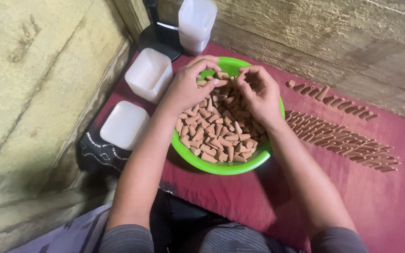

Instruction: Arranging incense cones from a bowl into neat rows on a table

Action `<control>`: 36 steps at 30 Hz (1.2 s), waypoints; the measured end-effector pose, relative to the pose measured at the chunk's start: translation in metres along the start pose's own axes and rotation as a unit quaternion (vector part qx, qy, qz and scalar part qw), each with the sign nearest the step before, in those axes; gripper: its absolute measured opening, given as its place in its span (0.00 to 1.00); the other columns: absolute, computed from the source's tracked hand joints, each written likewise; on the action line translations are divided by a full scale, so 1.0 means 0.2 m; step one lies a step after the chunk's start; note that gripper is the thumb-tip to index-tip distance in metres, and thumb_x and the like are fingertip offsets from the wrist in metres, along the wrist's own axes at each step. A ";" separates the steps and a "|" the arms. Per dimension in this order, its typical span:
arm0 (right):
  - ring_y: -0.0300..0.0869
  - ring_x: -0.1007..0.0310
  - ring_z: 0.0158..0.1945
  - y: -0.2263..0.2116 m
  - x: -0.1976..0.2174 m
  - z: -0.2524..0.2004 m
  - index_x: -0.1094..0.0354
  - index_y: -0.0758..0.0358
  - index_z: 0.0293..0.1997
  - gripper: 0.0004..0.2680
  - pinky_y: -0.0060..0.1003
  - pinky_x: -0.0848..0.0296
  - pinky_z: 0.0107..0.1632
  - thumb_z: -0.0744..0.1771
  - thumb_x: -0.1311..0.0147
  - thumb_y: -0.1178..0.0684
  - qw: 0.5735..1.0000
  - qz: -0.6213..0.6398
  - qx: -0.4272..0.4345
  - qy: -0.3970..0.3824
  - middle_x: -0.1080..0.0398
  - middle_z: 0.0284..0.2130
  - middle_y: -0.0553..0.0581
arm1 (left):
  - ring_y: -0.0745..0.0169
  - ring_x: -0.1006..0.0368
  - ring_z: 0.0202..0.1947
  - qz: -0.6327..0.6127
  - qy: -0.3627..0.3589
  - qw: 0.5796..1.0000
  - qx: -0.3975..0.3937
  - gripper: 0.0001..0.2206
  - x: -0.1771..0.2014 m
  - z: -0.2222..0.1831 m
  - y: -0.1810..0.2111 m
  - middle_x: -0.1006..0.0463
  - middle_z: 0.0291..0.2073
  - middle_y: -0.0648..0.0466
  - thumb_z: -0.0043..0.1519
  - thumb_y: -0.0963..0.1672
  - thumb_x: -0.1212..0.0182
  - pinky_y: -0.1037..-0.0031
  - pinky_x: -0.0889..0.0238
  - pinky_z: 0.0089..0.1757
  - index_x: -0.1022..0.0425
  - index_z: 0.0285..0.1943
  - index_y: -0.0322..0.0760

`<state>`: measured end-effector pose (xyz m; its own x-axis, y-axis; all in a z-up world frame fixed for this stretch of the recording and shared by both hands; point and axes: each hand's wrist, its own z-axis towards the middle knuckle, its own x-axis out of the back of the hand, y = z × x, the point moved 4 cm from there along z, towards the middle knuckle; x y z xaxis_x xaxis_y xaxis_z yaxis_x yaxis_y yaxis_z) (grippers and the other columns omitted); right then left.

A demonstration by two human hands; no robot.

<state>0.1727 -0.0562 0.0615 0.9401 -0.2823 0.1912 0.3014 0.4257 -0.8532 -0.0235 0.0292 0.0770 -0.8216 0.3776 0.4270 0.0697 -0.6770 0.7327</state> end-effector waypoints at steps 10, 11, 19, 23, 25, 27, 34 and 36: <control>0.48 0.27 0.33 0.02 0.05 0.02 0.28 0.69 0.48 0.07 0.35 0.30 0.30 0.68 0.36 0.62 0.986 -0.103 0.107 0.080 0.28 0.35 0.61 | 0.43 0.31 0.61 0.122 -0.366 0.917 0.101 0.19 -0.06 -0.28 0.49 0.24 0.57 0.43 0.60 0.46 0.33 0.50 0.43 0.61 0.23 0.60 0.40; 0.47 0.27 0.32 0.02 0.04 0.01 0.28 0.69 0.48 0.07 0.35 0.30 0.30 0.67 0.36 0.62 0.987 -0.096 0.105 0.073 0.29 0.36 0.60 | 0.43 0.31 0.60 0.177 -0.348 0.918 0.070 0.20 -0.08 -0.33 0.44 0.26 0.59 0.46 0.58 0.50 0.32 0.52 0.42 0.59 0.22 0.58 0.42; 0.47 0.28 0.30 -0.06 0.02 0.00 0.28 0.71 0.49 0.08 0.37 0.30 0.29 0.67 0.36 0.64 0.988 -0.102 0.106 0.038 0.31 0.36 0.61 | 0.53 0.30 0.46 0.345 -0.235 0.909 0.002 0.10 -0.27 -0.37 0.14 0.25 0.42 0.58 0.56 0.50 0.33 0.62 0.39 0.44 0.23 0.45 0.53; 0.49 0.28 0.29 -0.10 0.00 0.00 0.29 0.72 0.47 0.07 0.39 0.30 0.29 0.67 0.37 0.63 0.984 -0.104 0.137 0.034 0.32 0.34 0.63 | 0.51 0.31 0.46 0.430 -0.097 0.896 -0.043 0.15 -0.21 -0.22 0.14 0.27 0.41 0.55 0.54 0.49 0.30 0.61 0.39 0.43 0.25 0.47 0.47; 0.49 0.28 0.29 -0.08 0.01 -0.01 0.29 0.72 0.47 0.07 0.39 0.30 0.28 0.67 0.37 0.63 0.984 -0.104 0.140 0.028 0.32 0.34 0.63 | 0.50 0.31 0.47 0.441 -0.072 0.894 -0.028 0.19 -0.14 -0.21 0.15 0.27 0.44 0.55 0.53 0.50 0.28 0.60 0.39 0.43 0.24 0.51 0.47; 0.50 0.27 0.30 -0.04 0.01 0.00 0.29 0.72 0.47 0.07 0.39 0.30 0.29 0.67 0.37 0.63 0.984 -0.101 0.146 0.028 0.32 0.34 0.63 | 0.53 0.33 0.46 0.447 -0.033 0.894 -0.014 0.16 -0.04 -0.21 0.15 0.30 0.44 0.57 0.58 0.49 0.33 0.62 0.40 0.42 0.26 0.54 0.50; 0.51 0.25 0.34 0.01 0.01 0.00 0.30 0.70 0.46 0.07 0.39 0.28 0.31 0.67 0.36 0.63 0.982 -0.120 0.143 0.017 0.31 0.35 0.63 | 0.55 0.31 0.47 0.383 -0.060 0.920 0.048 0.07 0.11 -0.45 0.24 0.28 0.41 0.60 0.62 0.49 0.37 0.64 0.40 0.42 0.24 0.45 0.50; 0.50 0.25 0.33 0.00 0.01 -0.01 0.29 0.69 0.46 0.06 0.37 0.29 0.32 0.67 0.36 0.62 0.985 -0.103 0.139 0.022 0.31 0.35 0.62 | 0.56 0.30 0.51 0.376 -0.035 0.924 0.059 0.06 0.13 -0.52 0.28 0.26 0.42 0.58 0.65 0.49 0.41 0.65 0.39 0.46 0.23 0.46 0.50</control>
<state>0.1745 -0.0576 0.0611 0.8480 -0.4223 0.3204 0.5235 0.5721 -0.6314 -0.1001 -0.0642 0.0742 -0.4780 -0.1279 0.8690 0.6704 -0.6924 0.2668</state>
